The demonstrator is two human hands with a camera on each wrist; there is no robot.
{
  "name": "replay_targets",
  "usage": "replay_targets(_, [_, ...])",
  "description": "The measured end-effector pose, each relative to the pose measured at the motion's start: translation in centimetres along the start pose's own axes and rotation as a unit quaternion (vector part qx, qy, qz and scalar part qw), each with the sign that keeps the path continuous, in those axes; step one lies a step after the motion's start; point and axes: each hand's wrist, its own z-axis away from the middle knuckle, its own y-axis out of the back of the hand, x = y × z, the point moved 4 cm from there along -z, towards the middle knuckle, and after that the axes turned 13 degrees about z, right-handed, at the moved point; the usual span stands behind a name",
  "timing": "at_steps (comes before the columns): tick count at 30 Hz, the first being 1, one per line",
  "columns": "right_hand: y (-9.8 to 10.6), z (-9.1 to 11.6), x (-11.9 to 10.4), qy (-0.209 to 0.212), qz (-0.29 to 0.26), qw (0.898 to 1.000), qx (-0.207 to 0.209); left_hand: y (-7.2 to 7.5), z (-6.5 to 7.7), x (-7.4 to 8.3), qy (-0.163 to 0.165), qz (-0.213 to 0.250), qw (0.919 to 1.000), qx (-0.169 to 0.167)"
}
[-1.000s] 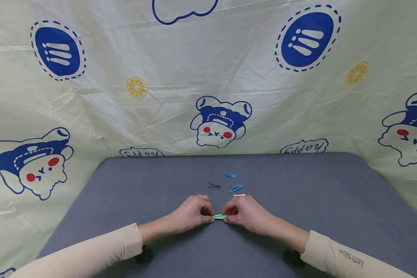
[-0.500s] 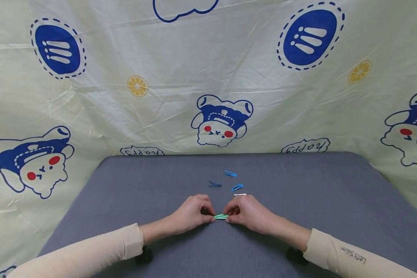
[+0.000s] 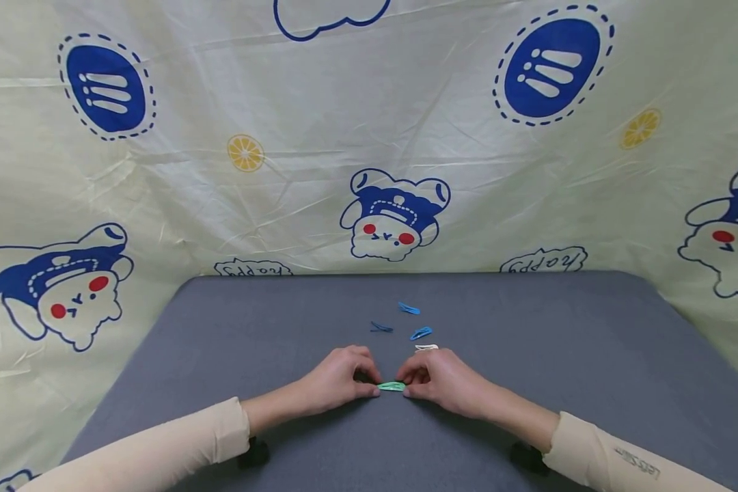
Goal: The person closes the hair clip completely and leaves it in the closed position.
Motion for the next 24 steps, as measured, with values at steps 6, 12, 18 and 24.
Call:
replay_targets(6, [0.3, 0.7, -0.3, 0.000, -0.023, 1.000, 0.003, 0.3, 0.0, 0.1, 0.006, 0.013, 0.9998, 0.014])
replay_targets(12, [1.1, 1.6, -0.6, -0.009, -0.017, 1.000, 0.014, 0.8, -0.3, 0.6, 0.028, 0.035, 0.9983, 0.037])
replay_targets(18, [2.1, 1.9, -0.6, -0.013, 0.008, 1.000, 0.023, 0.8, -0.9, 0.7, 0.055, 0.053, 0.9958, 0.051])
replay_targets(24, [3.2, 2.2, 0.0, -0.012, 0.027, 0.999, 0.025, 0.5, -2.1, 0.6, 0.074, 0.063, 0.9940, 0.048])
